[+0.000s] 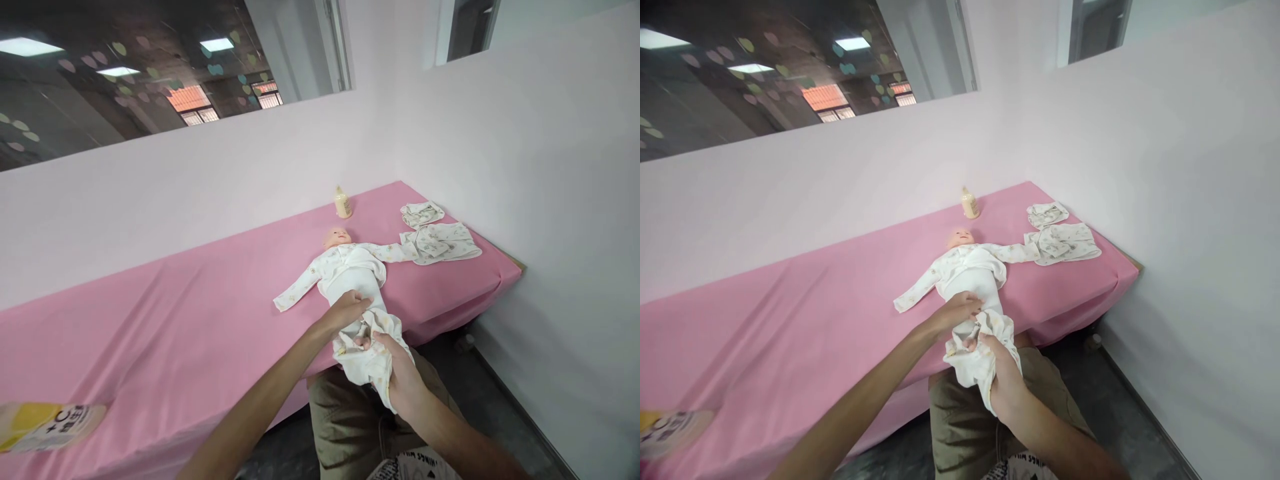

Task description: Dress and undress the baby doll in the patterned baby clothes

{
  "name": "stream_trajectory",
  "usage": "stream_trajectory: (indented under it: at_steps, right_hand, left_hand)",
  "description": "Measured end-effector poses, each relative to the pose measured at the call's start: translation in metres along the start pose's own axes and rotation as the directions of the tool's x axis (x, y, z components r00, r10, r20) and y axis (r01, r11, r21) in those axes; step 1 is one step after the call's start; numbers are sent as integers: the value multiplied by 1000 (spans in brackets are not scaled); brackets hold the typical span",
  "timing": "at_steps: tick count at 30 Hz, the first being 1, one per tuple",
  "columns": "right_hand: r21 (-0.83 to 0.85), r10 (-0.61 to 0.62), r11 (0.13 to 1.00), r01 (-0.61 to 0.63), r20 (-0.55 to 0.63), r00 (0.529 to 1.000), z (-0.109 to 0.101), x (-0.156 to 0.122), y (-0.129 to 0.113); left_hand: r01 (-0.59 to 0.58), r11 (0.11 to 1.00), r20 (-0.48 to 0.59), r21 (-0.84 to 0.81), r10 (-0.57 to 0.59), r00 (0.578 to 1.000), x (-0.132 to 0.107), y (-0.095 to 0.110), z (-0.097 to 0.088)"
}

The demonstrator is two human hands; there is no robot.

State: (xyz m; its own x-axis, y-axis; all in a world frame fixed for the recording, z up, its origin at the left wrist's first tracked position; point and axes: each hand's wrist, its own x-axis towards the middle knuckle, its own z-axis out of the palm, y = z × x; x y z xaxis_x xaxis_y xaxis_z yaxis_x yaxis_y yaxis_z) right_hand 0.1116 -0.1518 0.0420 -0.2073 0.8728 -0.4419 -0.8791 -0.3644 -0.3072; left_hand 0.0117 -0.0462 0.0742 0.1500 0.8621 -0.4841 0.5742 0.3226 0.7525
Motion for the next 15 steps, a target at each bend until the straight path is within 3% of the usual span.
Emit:
stream_trajectory:
  at_steps: [3, 6, 12, 15]
  right_hand:
    - [85, 18, 996, -22, 44, 999, -2, 0, 10]
    - [97, 39, 995, -37, -16, 999, -5, 0, 19]
    - [104, 66, 993, -60, -55, 996, -4, -2, 27]
    - [95, 67, 994, -62, -46, 997, -4, -5, 27]
  left_hand:
    - [50, 995, 104, -81, -42, 994, 2, 1, -5]
    - [114, 977, 189, -181, -79, 979, 5, 5, 2]
    - [200, 966, -104, -161, -218, 970, 13, 8, 36]
    - [189, 953, -157, -236, -229, 961, 16, 5, 42]
